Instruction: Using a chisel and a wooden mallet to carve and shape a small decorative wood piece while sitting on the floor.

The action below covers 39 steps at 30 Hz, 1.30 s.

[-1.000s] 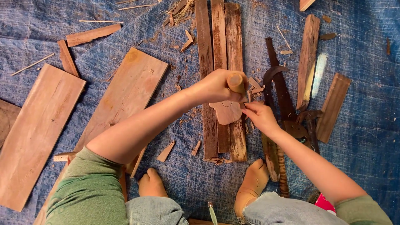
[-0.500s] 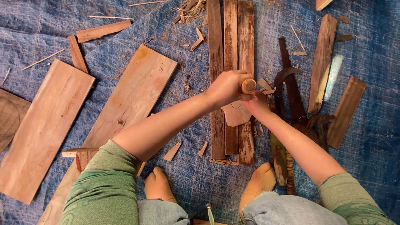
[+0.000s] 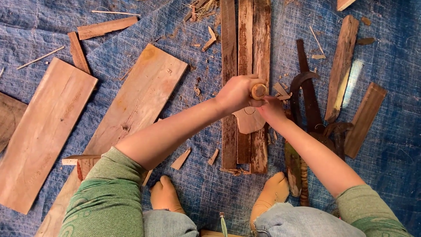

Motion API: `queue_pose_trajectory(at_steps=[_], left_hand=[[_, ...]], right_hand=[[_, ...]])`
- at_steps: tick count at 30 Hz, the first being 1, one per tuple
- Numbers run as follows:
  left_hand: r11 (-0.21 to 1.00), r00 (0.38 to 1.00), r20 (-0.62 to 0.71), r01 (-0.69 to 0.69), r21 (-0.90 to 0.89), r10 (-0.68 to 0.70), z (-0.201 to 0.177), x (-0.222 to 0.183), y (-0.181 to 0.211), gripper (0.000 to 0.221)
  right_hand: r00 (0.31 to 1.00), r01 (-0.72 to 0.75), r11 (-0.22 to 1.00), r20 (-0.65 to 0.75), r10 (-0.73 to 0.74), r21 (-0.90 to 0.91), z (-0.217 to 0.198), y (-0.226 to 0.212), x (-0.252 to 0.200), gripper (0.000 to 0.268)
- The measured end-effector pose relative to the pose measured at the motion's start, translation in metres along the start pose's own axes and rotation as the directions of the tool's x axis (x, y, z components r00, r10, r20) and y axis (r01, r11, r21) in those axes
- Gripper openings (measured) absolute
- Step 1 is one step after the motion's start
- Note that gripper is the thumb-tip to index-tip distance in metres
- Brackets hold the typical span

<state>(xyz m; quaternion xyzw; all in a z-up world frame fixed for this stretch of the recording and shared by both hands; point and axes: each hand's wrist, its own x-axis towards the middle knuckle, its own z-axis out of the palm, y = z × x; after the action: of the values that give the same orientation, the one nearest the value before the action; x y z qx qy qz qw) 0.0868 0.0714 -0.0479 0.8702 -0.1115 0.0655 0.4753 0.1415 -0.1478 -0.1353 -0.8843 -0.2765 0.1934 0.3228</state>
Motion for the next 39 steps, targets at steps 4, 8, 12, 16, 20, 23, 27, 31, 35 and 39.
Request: queue_pose_trajectory(at_steps=[4,8,12,16,20,23,27,31,35,39], left_hand=[[1.000,0.999,-0.043,-0.015,-0.001,0.015,0.009,-0.003,-0.004,0.028],[1.000,0.999,-0.043,-0.002,0.026,0.004,0.008,-0.004,0.004,0.030],[1.000,0.996,-0.088,-0.016,0.023,0.018,0.011,-0.007,0.003,0.029],[0.999,0.989,-0.146,-0.032,-0.003,0.031,0.019,-0.008,-0.005,0.023],[0.997,0.995,-0.086,-0.059,-0.045,0.055,-0.005,-0.012,0.016,0.028],[0.997,0.999,-0.016,-0.029,-0.073,0.028,-0.017,-0.016,0.029,0.035],[0.997,1.000,0.014,0.005,-0.082,-0.004,-0.016,-0.017,0.033,0.035],[0.996,1.000,-0.001,0.027,-0.088,-0.027,-0.017,-0.019,0.033,0.036],[0.988,1.000,-0.010,-0.006,-0.155,0.004,-0.020,-0.020,0.030,0.029],[0.992,0.992,-0.017,-0.125,0.026,0.125,-0.011,-0.017,0.014,0.024]], right_hand=[[0.996,0.078,0.994,-0.047,-0.081,-0.071,0.007,0.008,0.003,0.013],[0.990,0.087,0.982,-0.093,-0.103,-0.165,-0.035,-0.024,-0.018,0.032],[0.975,-0.142,0.954,-0.206,0.088,-0.263,-0.071,0.003,-0.089,0.053],[0.933,-0.328,0.903,-0.241,0.265,-0.278,-0.053,0.053,-0.192,0.053],[0.871,-0.485,0.837,-0.228,0.436,-0.255,-0.017,0.075,-0.281,0.074],[0.881,-0.474,0.801,-0.208,0.426,-0.365,0.006,0.095,-0.313,0.078],[0.881,-0.469,0.740,-0.201,0.428,-0.482,0.013,0.118,-0.312,0.083],[0.924,-0.376,0.713,-0.186,0.333,-0.593,0.015,0.112,-0.304,0.078],[0.837,-0.527,0.684,-0.167,0.521,-0.504,0.009,0.121,-0.294,0.084],[0.814,-0.574,0.731,-0.154,0.561,-0.370,0.006,0.112,-0.290,0.077]])
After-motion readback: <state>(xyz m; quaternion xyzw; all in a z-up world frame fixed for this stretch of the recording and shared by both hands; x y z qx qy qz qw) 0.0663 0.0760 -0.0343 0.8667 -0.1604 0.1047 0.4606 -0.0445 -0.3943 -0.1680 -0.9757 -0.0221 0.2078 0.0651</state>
